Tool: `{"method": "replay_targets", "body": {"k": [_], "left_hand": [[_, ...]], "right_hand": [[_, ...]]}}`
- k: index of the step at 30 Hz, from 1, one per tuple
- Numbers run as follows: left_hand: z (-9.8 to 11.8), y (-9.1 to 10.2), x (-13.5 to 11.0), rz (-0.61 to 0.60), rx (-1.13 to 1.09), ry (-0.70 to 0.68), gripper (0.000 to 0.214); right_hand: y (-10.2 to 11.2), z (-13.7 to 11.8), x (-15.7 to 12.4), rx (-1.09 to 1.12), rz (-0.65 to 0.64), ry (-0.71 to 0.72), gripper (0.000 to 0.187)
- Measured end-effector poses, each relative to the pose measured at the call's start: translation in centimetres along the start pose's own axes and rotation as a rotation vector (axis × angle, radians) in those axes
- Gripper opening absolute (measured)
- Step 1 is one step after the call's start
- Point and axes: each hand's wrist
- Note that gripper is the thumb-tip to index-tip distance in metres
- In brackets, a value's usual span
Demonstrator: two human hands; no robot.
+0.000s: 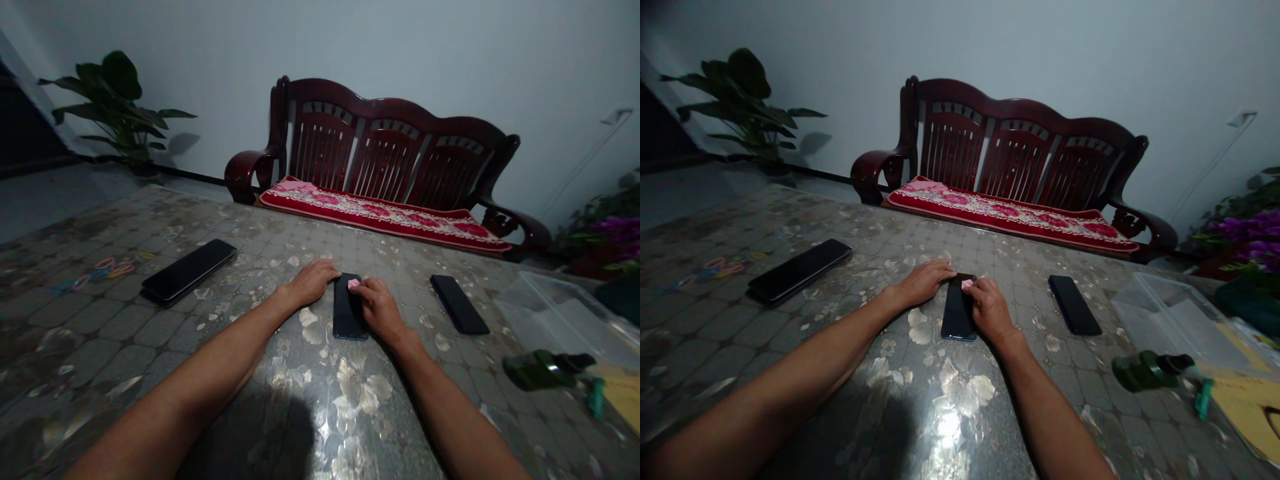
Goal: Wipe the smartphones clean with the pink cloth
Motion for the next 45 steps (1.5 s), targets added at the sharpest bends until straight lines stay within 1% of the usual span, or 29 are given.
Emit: {"method": "replay_targets", "body": {"k": [3, 5, 7, 9, 12, 15, 17, 22, 24, 25, 27, 30, 32, 35, 40, 42, 45], "left_hand": [[-0.1, -0.2, 0.0, 0.016, -0.005, 0.012, 0.041], [-0.1, -0.3, 0.0, 0.012, -0.012, 0.022, 0.041], [-0.1, -0.3, 0.1, 0.004, -0.015, 0.023, 0.041], [0.0, -0.1, 0.1, 0.002, -0.018, 0.016, 0.039], [0.2, 0.1, 0.0, 0.013, -0.017, 0.009, 0.037], [0.2, 0.1, -0.1, 0.028, -0.001, 0.011, 0.038], [0.1, 0.0, -0.1, 0.034, 0.006, 0.002, 0.038], [-0.2, -0.4, -0.1, 0.066, -0.001, -0.014, 0.040], [-0.3, -0.5, -0.2, 0.067, -0.004, -0.025, 0.040], [-0.4, -0.6, -0.2, 0.072, -0.003, -0.028, 0.040], [-0.5, -0.7, -0.4, 0.088, 0.002, -0.026, 0.040], [-0.6, -0.8, -0.5, 0.106, 0.016, -0.039, 0.042], [-0.6, -0.9, -0.6, 0.110, 0.020, -0.052, 0.044], [-0.7, -1.1, -0.5, 0.124, 0.013, -0.046, 0.044], [-1.0, -1.5, -0.5, 0.158, 0.002, -0.061, 0.044], [-1.0, -1.4, -0.6, 0.163, 0.000, -0.065, 0.045], [-0.9, -1.2, -0.6, 0.152, 0.001, -0.061, 0.044]], "right_hand": [[0.2, -0.5, 0.0, 0.065, -0.079, 0.070, 0.038], [0.3, -0.9, -0.1, 0.094, -0.102, 0.097, 0.037], [0.3, -1.2, -0.1, 0.102, -0.069, 0.106, 0.035], [0.1, -1.3, -0.1, 0.098, -0.003, 0.099, 0.034], [-0.4, -1.1, -0.1, 0.069, 0.084, 0.050, 0.033], [-0.8, -0.6, 0.0, 0.026, 0.116, -0.006, 0.030], [-0.8, -0.5, 0.0, 0.010, 0.090, 0.002, 0.029], [0.3, -1.4, -0.1, 0.069, -0.101, 0.128, 0.033], [0.5, -1.8, -0.1, 0.087, -0.133, 0.167, 0.033], [0.6, -1.9, -0.1, 0.092, -0.118, 0.174, 0.032], [0.4, -1.8, -0.1, 0.092, -0.036, 0.147, 0.030], [-0.1, -1.1, 0.1, 0.046, 0.105, 0.041, 0.025], [-0.4, -0.6, 0.1, 0.015, 0.141, 0.000, 0.023], [-0.2, -0.5, 0.0, 0.023, 0.091, 0.049, 0.023], [0.3, -1.7, -0.2, 0.102, -0.042, 0.193, 0.027], [0.3, -2.0, -0.2, 0.125, -0.036, 0.220, 0.027], [0.0, -1.6, -0.2, 0.103, 0.072, 0.161, 0.026]]}}
Point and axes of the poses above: each hand's wrist, its own x-axis towards the middle knuckle, its own y-axis out of the back of the hand, z = x × y, and after that the axes turned 9 degrees about y, right-handed
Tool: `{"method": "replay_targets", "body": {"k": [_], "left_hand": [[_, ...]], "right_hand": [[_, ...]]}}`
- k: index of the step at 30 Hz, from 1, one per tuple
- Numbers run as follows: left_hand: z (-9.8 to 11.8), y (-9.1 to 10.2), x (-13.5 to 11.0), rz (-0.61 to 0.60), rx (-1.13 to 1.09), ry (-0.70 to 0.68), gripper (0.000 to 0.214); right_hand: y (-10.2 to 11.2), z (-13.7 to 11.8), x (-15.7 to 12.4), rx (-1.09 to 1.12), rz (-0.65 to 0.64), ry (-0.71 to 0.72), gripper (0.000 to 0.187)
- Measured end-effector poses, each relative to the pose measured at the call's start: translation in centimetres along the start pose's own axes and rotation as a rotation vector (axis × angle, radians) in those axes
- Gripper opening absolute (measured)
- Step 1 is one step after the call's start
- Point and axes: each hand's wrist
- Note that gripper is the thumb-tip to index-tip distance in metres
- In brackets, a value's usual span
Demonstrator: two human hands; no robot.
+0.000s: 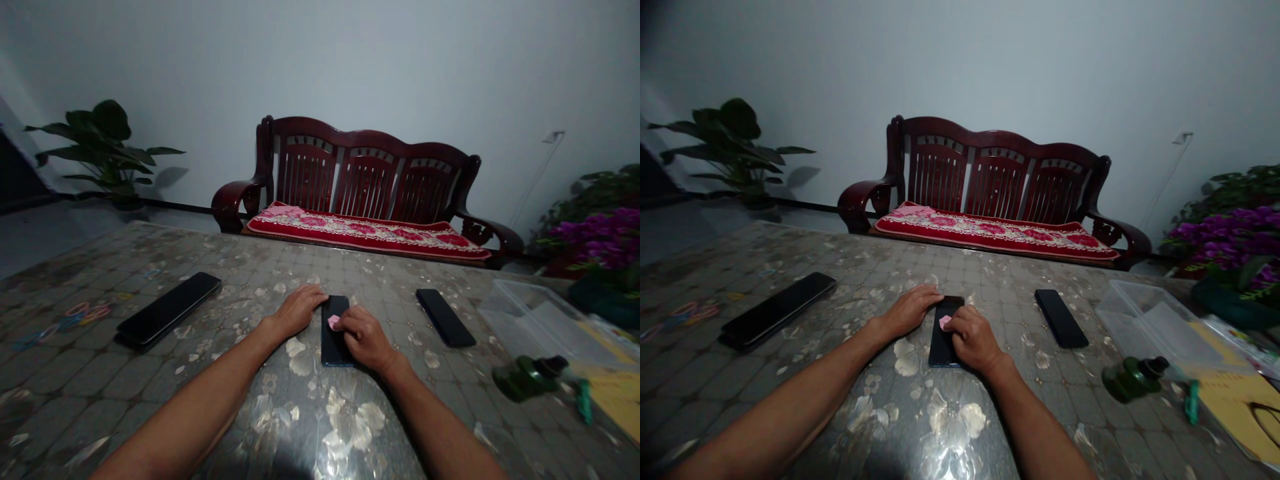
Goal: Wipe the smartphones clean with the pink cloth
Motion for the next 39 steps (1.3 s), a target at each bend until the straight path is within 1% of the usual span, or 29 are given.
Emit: {"method": "replay_targets", "body": {"k": [3, 6, 9, 13, 15, 17, 20, 22, 24, 27, 30, 32, 34, 39], "left_hand": [[0.1, 0.2, 0.0, -0.021, 0.012, 0.007, 0.045], [0.1, 0.2, 0.1, -0.027, 0.007, 0.011, 0.046], [0.0, 0.0, 0.0, -0.012, -0.012, 0.003, 0.047], [0.0, -0.1, 0.0, 0.000, 0.003, -0.006, 0.049], [0.0, 0.0, 0.0, -0.002, 0.013, -0.005, 0.049], [0.0, 0.1, 0.1, -0.010, 0.019, -0.009, 0.048], [0.1, 0.1, 0.2, -0.018, 0.031, -0.024, 0.045], [0.1, 0.1, 0.2, -0.012, 0.039, -0.031, 0.043], [0.0, 0.0, 0.2, -0.007, 0.042, -0.038, 0.043], [-0.1, -0.1, 0.2, -0.003, 0.033, -0.040, 0.044], [-0.2, -0.2, 0.1, 0.001, 0.018, -0.033, 0.045], [-0.1, -0.2, 0.0, -0.003, 0.020, -0.030, 0.046], [-0.1, -0.1, 0.0, -0.011, 0.027, -0.024, 0.047], [0.2, 0.0, -0.3, -0.037, 0.027, 0.024, 0.051]], "right_hand": [[-0.1, 0.9, -0.2, -0.082, 0.088, -0.094, 0.021], [-0.1, 1.4, -0.4, -0.109, 0.082, -0.130, 0.020], [0.0, 1.1, -0.4, -0.074, 0.017, -0.080, 0.025], [0.2, 0.0, -0.2, 0.022, -0.078, 0.039, 0.028], [0.3, -0.3, -0.1, 0.060, -0.086, 0.067, 0.027], [0.4, -0.2, 0.0, 0.057, -0.035, 0.036, 0.026], [0.3, 0.5, -0.1, -0.005, 0.069, -0.075, 0.024], [0.1, 1.0, -0.2, -0.039, 0.096, -0.136, 0.022], [0.0, 1.3, -0.3, -0.050, 0.091, -0.155, 0.022], [0.0, 1.1, -0.2, -0.040, 0.037, -0.109, 0.022], [0.3, 0.5, 0.0, -0.014, -0.052, -0.024, 0.025], [0.4, 0.1, 0.0, 0.005, -0.089, 0.026, 0.027], [0.4, -0.1, -0.1, 0.020, -0.078, 0.042, 0.029], [0.0, -0.1, -0.4, 0.053, 0.017, -0.001, 0.031]]}}
Point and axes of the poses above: each hand's wrist, its own x-axis towards the middle knuckle, its own y-axis out of the back of the hand, z = x × y, and after that the axes turned 9 degrees about y, right-handed
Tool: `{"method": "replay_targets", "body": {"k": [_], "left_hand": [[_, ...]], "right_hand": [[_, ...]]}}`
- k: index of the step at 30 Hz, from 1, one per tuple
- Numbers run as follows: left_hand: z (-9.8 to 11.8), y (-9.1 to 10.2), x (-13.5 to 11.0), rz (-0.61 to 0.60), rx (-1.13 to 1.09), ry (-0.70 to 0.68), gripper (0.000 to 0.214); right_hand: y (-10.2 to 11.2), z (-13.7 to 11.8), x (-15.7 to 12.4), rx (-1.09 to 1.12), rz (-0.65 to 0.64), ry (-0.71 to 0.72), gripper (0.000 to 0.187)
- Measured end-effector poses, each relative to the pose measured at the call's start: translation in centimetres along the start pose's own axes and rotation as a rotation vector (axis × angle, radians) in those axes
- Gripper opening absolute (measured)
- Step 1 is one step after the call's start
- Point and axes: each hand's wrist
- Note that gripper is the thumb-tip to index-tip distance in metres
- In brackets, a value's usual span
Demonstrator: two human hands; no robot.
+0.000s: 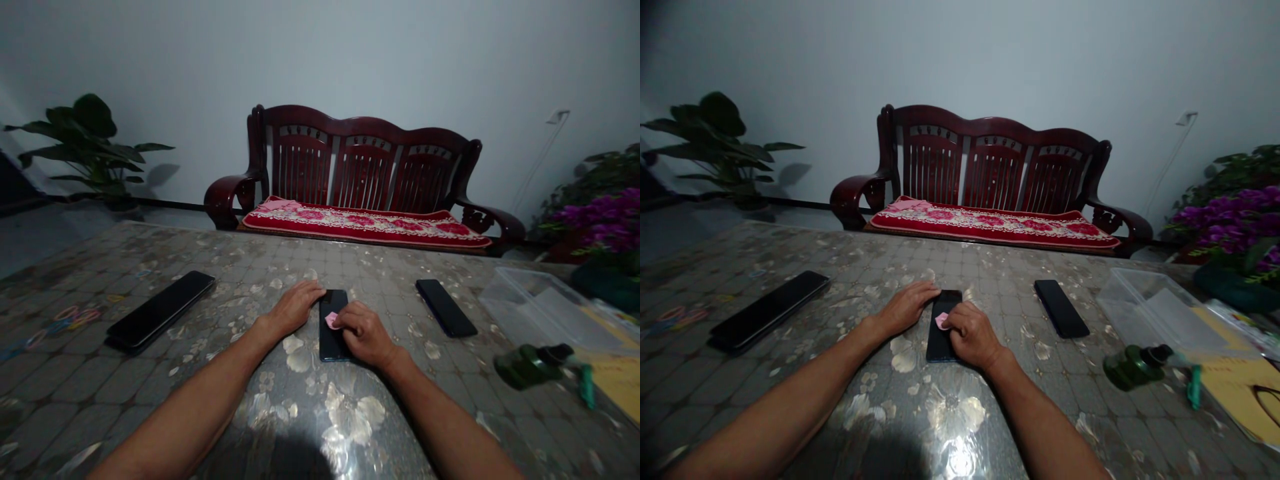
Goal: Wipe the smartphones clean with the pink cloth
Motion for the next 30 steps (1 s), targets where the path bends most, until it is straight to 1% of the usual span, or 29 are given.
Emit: {"method": "replay_targets", "body": {"k": [4, 9, 14, 16, 18, 21, 23, 25, 30], "left_hand": [[0.4, 0.1, -0.2, -0.004, -0.022, 0.024, 0.050], [0.7, 0.3, -0.3, -0.006, -0.019, 0.021, 0.045], [0.6, 0.2, -0.3, -0.021, -0.068, 0.033, 0.048], [0.7, 0.3, -0.3, -0.024, -0.071, 0.040, 0.049], [0.9, 0.4, -0.3, -0.025, -0.070, 0.046, 0.049], [1.1, 0.5, -0.4, -0.025, -0.073, 0.053, 0.049], [1.0, 0.4, -0.4, -0.025, -0.070, 0.054, 0.050], [0.8, 0.2, -0.5, -0.015, -0.068, 0.054, 0.051], [0.4, -0.2, -0.4, -0.009, -0.053, 0.043, 0.049]], "right_hand": [[-0.2, -0.4, 0.0, 0.010, 0.054, -0.020, 0.032], [-0.3, -1.1, 0.2, -0.011, 0.083, -0.023, 0.032], [-0.4, -0.8, 0.2, -0.087, 0.089, -0.089, 0.023], [-0.3, -0.6, 0.1, -0.107, 0.068, -0.109, 0.020], [-0.2, -0.5, 0.0, -0.103, 0.017, -0.091, 0.022], [0.0, -0.8, 0.1, -0.059, -0.091, 0.001, 0.026], [0.2, -1.1, 0.2, -0.038, -0.129, 0.044, 0.027], [0.2, -1.1, 0.3, -0.043, -0.109, 0.040, 0.027], [0.2, 0.1, 0.0, -0.114, 0.041, -0.079, 0.022]]}}
Point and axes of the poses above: each hand's wrist, its own x-axis towards the middle knuckle, its own y-axis out of the back of the hand, z = x × y, and after that the axes turned 9 degrees about y, right-handed
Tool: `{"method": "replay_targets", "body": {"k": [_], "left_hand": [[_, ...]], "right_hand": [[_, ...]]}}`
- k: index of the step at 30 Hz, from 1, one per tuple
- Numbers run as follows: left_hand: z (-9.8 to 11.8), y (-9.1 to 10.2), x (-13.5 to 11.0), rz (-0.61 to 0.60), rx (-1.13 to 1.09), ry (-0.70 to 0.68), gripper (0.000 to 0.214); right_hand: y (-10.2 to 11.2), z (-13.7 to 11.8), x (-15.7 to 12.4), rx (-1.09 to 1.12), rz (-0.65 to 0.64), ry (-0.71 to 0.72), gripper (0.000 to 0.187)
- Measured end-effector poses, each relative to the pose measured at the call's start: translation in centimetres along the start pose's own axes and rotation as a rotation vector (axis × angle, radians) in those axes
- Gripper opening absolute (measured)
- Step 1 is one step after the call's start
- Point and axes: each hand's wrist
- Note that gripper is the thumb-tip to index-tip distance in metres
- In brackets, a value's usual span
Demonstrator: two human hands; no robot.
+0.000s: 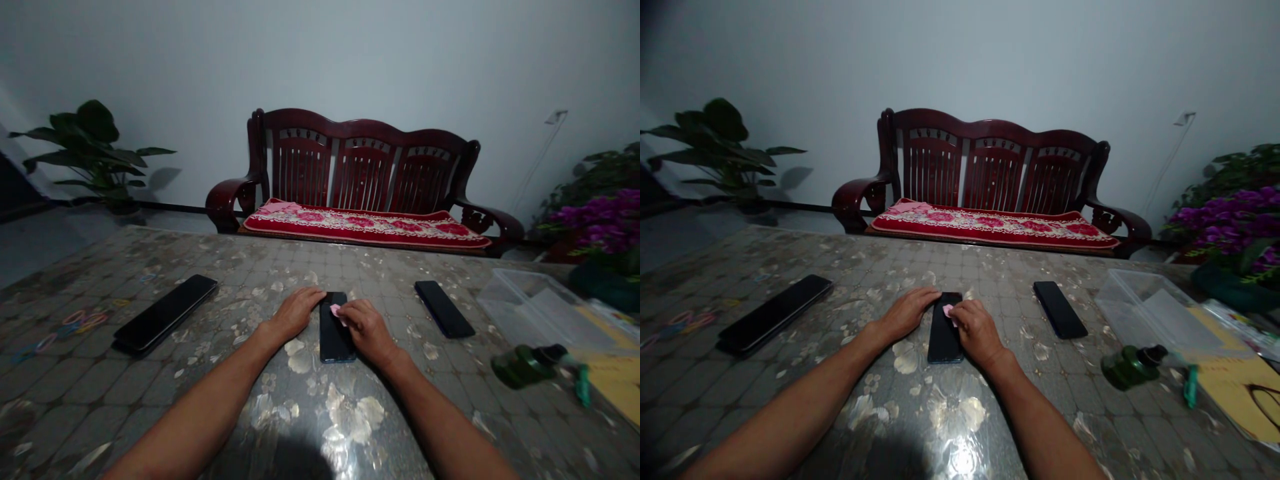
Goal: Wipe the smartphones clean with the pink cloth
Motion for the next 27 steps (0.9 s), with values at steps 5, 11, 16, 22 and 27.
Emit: {"method": "replay_targets", "body": {"k": [5, 11, 16, 22, 27], "left_hand": [[0.4, 0.4, 0.2, -0.020, -0.011, -0.003, 0.045], [0.4, 0.5, 0.1, -0.009, -0.022, -0.008, 0.046], [0.1, 0.4, 0.2, -0.008, -0.015, -0.004, 0.044], [0.7, 0.7, 0.3, -0.001, 0.011, -0.009, 0.043], [1.0, 0.9, 0.4, -0.011, 0.080, -0.021, 0.039]], "right_hand": [[-0.1, 0.3, -0.1, 0.004, -0.013, -0.039, 0.027], [0.4, -0.5, 0.2, 0.072, -0.149, 0.007, 0.039], [-0.1, -0.1, 0.0, 0.085, -0.127, 0.000, 0.036], [-0.5, 1.4, 0.1, -0.012, -0.020, -0.047, 0.032], [-0.5, 1.9, 0.2, -0.004, -0.012, -0.039, 0.035]]}}
Point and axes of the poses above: each hand's wrist, its own x-axis towards the middle knuckle, its own y-axis out of the back of the hand, z = x × y, and after that the axes turned 9 degrees about y, right-handed
